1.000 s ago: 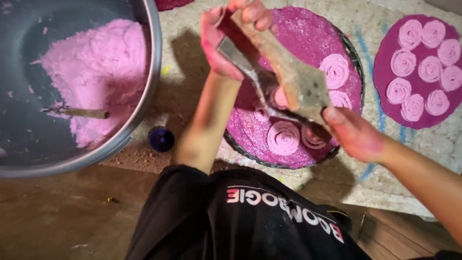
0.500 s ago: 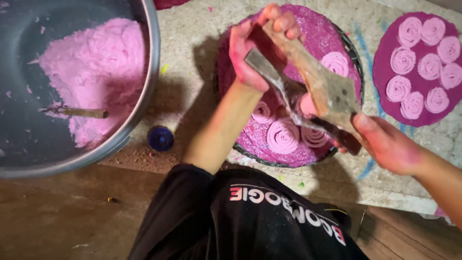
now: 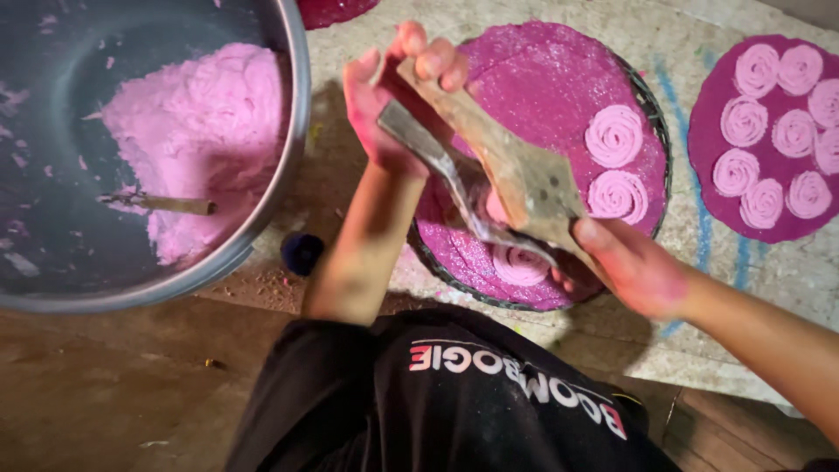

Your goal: The person scoops pink dough from a large metal bowl and uses a wooden-handled tool to press and shape it into spiral patterns on a purple circular mat. The person repeatedly transfers dough and forms multiple spirals, then moves the completed mat aside to continue on a new one.

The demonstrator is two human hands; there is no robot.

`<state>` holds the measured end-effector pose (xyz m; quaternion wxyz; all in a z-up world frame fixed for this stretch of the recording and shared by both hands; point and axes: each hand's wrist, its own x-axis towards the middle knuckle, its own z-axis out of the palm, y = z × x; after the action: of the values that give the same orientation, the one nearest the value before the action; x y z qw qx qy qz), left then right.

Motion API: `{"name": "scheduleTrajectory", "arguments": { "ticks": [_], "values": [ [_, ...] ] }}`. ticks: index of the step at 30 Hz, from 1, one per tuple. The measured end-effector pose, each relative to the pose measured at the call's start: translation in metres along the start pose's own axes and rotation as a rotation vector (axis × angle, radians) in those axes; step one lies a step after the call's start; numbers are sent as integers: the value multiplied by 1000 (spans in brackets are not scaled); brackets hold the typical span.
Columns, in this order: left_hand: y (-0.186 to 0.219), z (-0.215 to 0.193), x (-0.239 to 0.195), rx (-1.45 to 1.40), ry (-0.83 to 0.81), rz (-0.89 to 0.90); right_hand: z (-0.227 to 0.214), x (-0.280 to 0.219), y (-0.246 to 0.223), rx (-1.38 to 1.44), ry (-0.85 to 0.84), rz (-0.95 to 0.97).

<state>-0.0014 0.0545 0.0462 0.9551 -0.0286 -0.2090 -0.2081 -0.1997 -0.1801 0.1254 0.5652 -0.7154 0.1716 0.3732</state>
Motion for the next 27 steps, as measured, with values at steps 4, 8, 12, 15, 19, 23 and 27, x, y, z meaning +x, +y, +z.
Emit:
{"name": "scheduleTrajectory", "arguments": {
  "ticks": [4,8,12,15,19,23,27],
  "values": [
    [-19,12,-19,-37,84,-47,-9,-29,13,-27,-57,-34],
    [-55,20,-13,-82,74,-71,-36,-48,27,-64,13,51],
    [-80,11,12,-100,51,-72,-56,-49,34,13,185,86],
    [-82,-3,31,-103,-6,-99,-60,-37,33,-16,193,-90],
    [-66,-16,47,-148,-43,-75,-54,-10,20,-134,259,-114],
    [-33,-20,46,-88,-17,-65,-36,12,2,-196,238,-146],
    [0,-14,32,13,-22,-66,-15,21,-15,-308,160,-183]
  ]
}}
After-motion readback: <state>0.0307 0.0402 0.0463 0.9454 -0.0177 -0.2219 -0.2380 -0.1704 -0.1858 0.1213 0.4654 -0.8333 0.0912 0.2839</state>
